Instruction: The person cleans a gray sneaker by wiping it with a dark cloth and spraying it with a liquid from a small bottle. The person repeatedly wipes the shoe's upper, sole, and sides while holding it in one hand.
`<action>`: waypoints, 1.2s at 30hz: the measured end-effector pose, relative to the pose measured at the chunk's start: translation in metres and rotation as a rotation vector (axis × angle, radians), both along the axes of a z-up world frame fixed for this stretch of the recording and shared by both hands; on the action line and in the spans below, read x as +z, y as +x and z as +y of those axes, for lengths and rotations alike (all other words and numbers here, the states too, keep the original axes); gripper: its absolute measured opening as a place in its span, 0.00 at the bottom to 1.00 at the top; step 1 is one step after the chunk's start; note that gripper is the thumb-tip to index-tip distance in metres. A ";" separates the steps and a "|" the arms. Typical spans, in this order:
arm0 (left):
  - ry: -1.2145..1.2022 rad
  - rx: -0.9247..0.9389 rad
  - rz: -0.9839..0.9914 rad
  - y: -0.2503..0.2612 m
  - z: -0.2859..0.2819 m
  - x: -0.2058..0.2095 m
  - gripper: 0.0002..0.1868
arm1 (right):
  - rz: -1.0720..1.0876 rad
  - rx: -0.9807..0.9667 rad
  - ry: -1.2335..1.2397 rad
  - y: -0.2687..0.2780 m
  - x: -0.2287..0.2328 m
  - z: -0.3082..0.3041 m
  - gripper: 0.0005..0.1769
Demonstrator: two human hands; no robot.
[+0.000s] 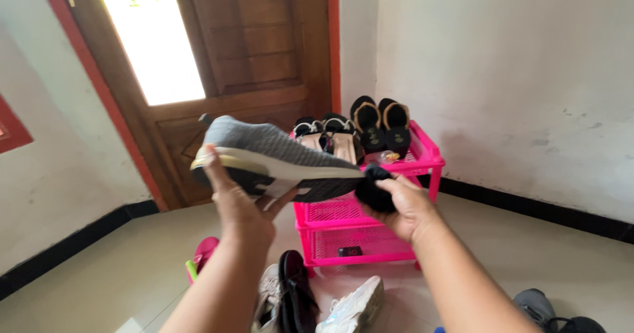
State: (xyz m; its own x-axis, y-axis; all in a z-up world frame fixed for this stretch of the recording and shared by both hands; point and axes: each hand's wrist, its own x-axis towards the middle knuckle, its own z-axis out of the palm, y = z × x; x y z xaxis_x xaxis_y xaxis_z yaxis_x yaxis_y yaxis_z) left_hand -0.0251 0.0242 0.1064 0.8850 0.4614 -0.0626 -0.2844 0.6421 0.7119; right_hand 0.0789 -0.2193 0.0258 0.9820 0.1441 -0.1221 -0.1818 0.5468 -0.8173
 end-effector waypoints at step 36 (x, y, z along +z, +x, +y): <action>0.134 0.215 0.067 -0.023 0.029 -0.080 0.50 | -1.051 -0.051 -1.194 -0.101 0.017 0.136 0.16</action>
State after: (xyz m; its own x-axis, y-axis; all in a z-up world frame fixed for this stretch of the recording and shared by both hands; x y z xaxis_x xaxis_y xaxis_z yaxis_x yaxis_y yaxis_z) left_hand -0.0476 0.0534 0.0262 0.7618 0.6464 -0.0431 -0.3537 0.4707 0.8083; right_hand -0.0219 -0.0828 0.0423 0.6988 0.4323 0.5699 0.7130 -0.4848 -0.5065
